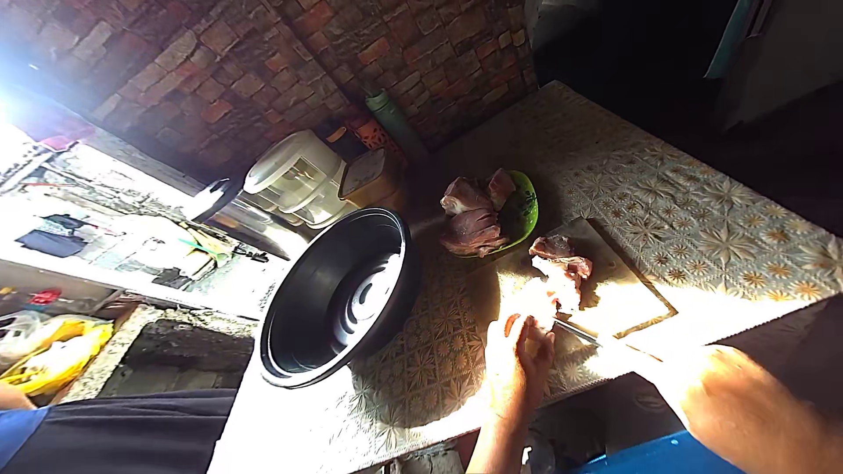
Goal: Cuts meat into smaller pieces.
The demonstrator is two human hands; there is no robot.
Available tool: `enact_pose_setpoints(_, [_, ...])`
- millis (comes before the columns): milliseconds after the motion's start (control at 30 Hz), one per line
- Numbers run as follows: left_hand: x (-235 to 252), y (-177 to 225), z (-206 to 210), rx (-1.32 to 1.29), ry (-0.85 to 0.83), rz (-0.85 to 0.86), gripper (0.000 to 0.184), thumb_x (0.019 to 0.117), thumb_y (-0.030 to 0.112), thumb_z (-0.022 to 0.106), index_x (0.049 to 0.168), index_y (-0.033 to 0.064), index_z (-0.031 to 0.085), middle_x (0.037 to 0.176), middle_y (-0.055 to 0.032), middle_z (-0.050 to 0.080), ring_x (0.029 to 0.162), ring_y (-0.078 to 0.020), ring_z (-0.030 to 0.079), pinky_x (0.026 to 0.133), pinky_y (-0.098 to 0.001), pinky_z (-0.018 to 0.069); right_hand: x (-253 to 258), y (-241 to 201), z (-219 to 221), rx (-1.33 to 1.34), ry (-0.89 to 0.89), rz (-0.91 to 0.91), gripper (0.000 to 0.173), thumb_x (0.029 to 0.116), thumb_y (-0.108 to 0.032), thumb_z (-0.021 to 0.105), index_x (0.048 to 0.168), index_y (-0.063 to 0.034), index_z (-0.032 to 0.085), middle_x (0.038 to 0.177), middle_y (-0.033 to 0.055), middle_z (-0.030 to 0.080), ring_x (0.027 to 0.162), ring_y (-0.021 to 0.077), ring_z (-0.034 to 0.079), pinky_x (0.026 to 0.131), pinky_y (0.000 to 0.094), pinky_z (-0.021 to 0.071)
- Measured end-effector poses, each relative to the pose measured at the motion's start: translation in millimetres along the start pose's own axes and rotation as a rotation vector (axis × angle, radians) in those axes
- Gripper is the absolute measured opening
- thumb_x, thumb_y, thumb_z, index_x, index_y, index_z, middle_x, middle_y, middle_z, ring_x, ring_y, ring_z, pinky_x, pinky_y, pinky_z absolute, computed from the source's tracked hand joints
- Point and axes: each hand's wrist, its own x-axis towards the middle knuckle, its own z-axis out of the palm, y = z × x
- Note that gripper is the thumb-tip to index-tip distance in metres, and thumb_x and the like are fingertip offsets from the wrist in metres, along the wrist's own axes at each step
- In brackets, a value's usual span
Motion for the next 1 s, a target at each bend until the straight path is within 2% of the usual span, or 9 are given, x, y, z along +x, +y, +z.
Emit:
enact_pose_setpoints(100, [-1.1, -0.5, 1.5, 0.011, 0.013, 0.0, 0.032, 0.0842, 0.038, 0.075, 0.102, 0.0122, 0.079, 0.104, -0.0063, 0.074, 0.1, -0.0238, 0.068, 0.087, -0.0363, 0.0566, -0.7, 3.2, 3.6, -0.065, 0.037, -0.03, 0.028, 0.0838, -0.008, 0.052, 0.089, -0.0112, 0.079, 0.063, 0.008, 0.063, 0.053, 0.0277, 0.064, 0.044, 0.0419, 0.0462])
enact_pose_setpoints(233, [-1.0, -1.6, 5.7, 0.007, 0.053, 0.023, 0.027, 0.084, 0.037, 0.075, 0.098, 0.0142, 0.079, 0.101, -0.0042, 0.074, 0.098, -0.0213, 0.069, 0.085, -0.0344, 0.057, 0.9, -5.0, -4.4, -0.038, -0.151, -0.007, 0.032, 0.0979, -0.004, 0.052, 0.121, -0.0118, 0.073, 0.087, 0.0176, 0.072, 0.072, 0.0363, 0.072, 0.055, 0.0475, 0.0542])
enact_pose_setpoints(400, [-0.6, -3.7, 7.9, -0.009, 0.061, 0.057, 0.022, 0.0847, 0.032, 0.074, 0.097, 0.015, 0.08, 0.101, -0.0017, 0.075, 0.095, -0.0182, 0.068, 0.083, -0.0319, 0.056, 5.8, -13.8, 3.5, -0.129, -0.066, -0.011, 0.037, 0.0908, -0.002, 0.054, 0.118, -0.0137, 0.077, 0.067, 0.0116, 0.065, 0.056, 0.0298, 0.066, 0.044, 0.0402, 0.0469])
enact_pose_setpoints(500, [2.9, -1.5, 6.6, -0.015, 0.028, 0.055, 0.02, 0.0856, 0.029, 0.073, 0.097, 0.0141, 0.08, 0.102, -0.0029, 0.075, 0.097, -0.0196, 0.069, 0.084, -0.0334, 0.0561, 37.1, -26.8, -24.7, -0.089, -0.497, 0.053, 0.046, 0.1019, -0.001, 0.046, 0.143, -0.0132, 0.063, 0.083, 0.0163, 0.073, 0.072, 0.035, 0.072, 0.057, 0.045, 0.055])
enact_pose_setpoints(567, [4.3, 0.8, 5.2, -0.011, 0.005, 0.037, 0.021, 0.0852, 0.027, 0.073, 0.099, 0.0123, 0.081, 0.104, -0.0046, 0.076, 0.098, -0.0218, 0.069, 0.086, -0.0359, 0.0567, 74.8, -30.6, -36.3, 0.025, -0.974, 0.169, 0.055, 0.1086, -0.005, 0.032, 0.162, -0.0183, 0.034, 0.131, 0.0186, 0.066, 0.113, 0.039, 0.067, 0.087, 0.053, 0.0531])
enact_pose_setpoints(600, [4.7, 1.3, 5.9, -0.005, 0.004, 0.028, 0.022, 0.0849, 0.027, 0.073, 0.1, 0.0115, 0.081, 0.104, -0.0052, 0.076, 0.098, -0.0228, 0.07, 0.085, -0.0367, 0.0569, 80.5, -28.2, -26.8, 0.054, -0.993, 0.151, 0.06, 0.1064, -0.003, 0.035, 0.163, -0.0202, 0.031, 0.149, 0.0147, 0.055, 0.128, 0.0366, 0.06, 0.097, 0.0528, 0.0515])
enact_pose_setpoints(700, [2.3, 1.0, 10.0, -0.004, 0.028, 0.014, 0.023, 0.0848, 0.027, 0.073, 0.1, 0.0111, 0.08, 0.105, -0.0057, 0.076, 0.098, -0.0233, 0.069, 0.085, -0.0379, 0.0568, 71.5, -22.1, 12.7, 0.113, -0.726, 0.076, 0.069, 0.0954, 0.003, 0.052, 0.159, -0.0212, 0.042, 0.146, 0.0131, 0.059, 0.126, 0.0358, 0.061, 0.093, 0.0535, 0.0538])
enact_pose_setpoints(900, [-1.6, -2.3, 4.9, -0.017, 0.15, -0.052, 0.021, 0.0803, 0.021, 0.077, 0.097, 0.0079, 0.079, 0.1, -0.0083, 0.075, 0.099, -0.0241, 0.071, 0.088, -0.0378, 0.058, 74.9, -22.8, -9.9, 0.146, -0.894, 0.125, 0.062, 0.1033, -0.001, 0.04, 0.162, -0.0196, 0.034, 0.155, 0.0177, 0.048, 0.137, 0.0403, 0.052, 0.102, 0.0577, 0.0484])
enact_pose_setpoints(1000, [-2.2, -1.2, 5.8, -0.076, 0.168, -0.053, 0.022, 0.0806, 0.019, 0.078, 0.099, 0.0073, 0.078, 0.101, -0.0089, 0.074, 0.1, -0.0234, 0.071, 0.089, -0.0369, 0.0583, 47.8, -11.7, -0.4, 0.072, -0.619, 0.041, 0.06, 0.0954, 0.0, 0.053, 0.152, -0.0201, 0.053, 0.139, 0.0132, 0.064, 0.111, 0.0358, 0.069, 0.08, 0.0523, 0.0577])
